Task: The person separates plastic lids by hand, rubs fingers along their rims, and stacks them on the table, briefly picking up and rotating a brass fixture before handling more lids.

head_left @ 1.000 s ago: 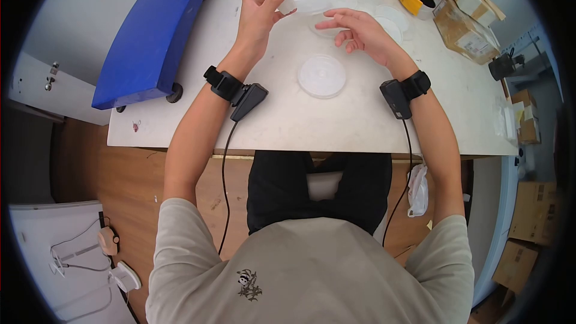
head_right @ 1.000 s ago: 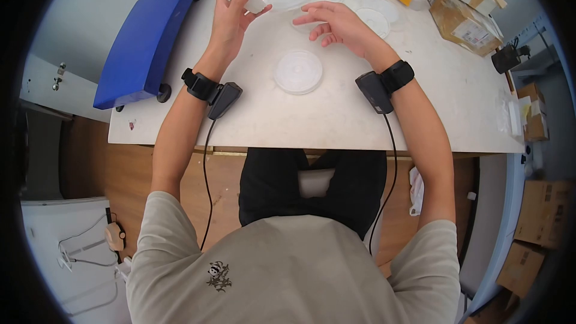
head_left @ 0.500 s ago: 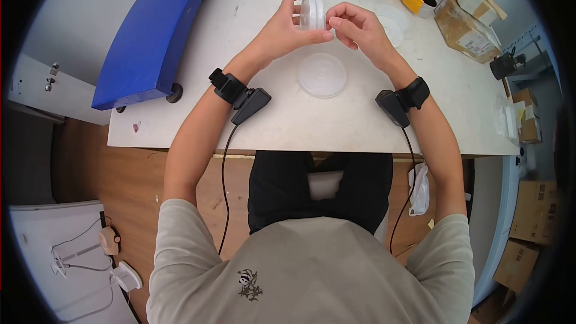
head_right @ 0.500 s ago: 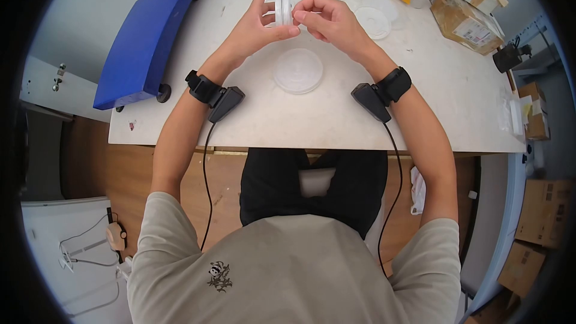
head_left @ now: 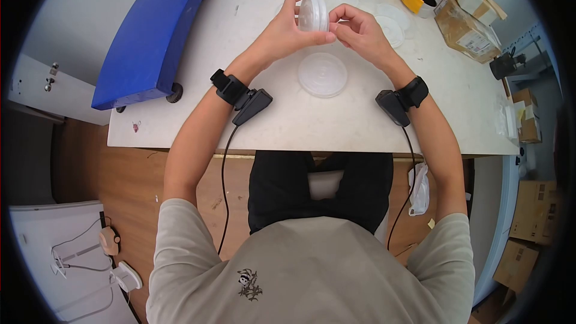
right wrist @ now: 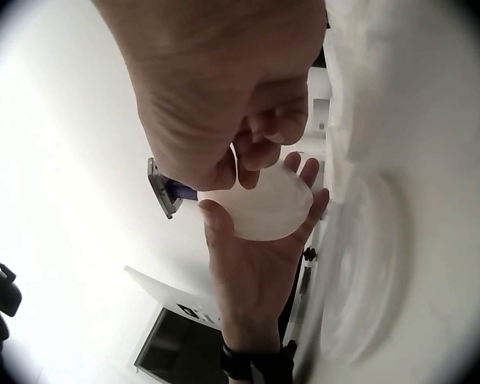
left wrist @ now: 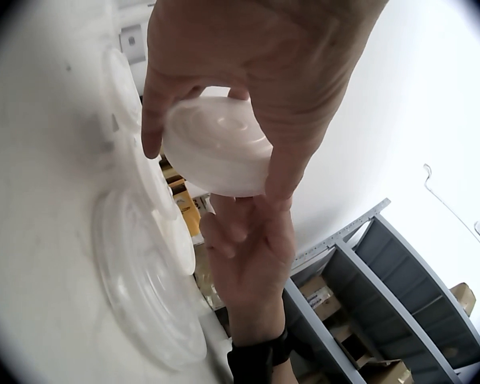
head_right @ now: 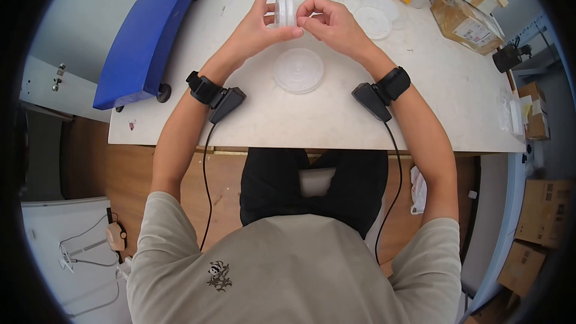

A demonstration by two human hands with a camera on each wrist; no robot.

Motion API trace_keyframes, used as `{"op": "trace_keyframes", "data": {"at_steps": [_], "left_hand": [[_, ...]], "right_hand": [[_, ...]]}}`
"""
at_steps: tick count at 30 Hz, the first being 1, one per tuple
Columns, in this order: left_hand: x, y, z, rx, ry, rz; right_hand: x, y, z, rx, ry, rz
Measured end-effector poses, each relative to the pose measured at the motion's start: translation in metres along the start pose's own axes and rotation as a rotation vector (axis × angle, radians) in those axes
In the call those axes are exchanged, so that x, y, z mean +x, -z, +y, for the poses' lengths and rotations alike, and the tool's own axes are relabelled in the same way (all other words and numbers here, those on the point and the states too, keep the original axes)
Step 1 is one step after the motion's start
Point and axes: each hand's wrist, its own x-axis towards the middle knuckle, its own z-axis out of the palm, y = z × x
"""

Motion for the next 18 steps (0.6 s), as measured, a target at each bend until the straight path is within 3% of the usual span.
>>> {"op": "trace_keyframes", "data": {"at_steps": [9,18], "left_hand": [[-0.0006,-0.0007,-0.0017,0.053,-0.023,-0.004],[-0.0029,0.0024,0.0022,-0.124,0.134,-0.090]], "right_hand": [[-0.0013,-0.0017,-0.0013,0.003,-0.001,-0.039],[0.0002,0.0021,0.0049,0.053,0.019,-0.079]]}}
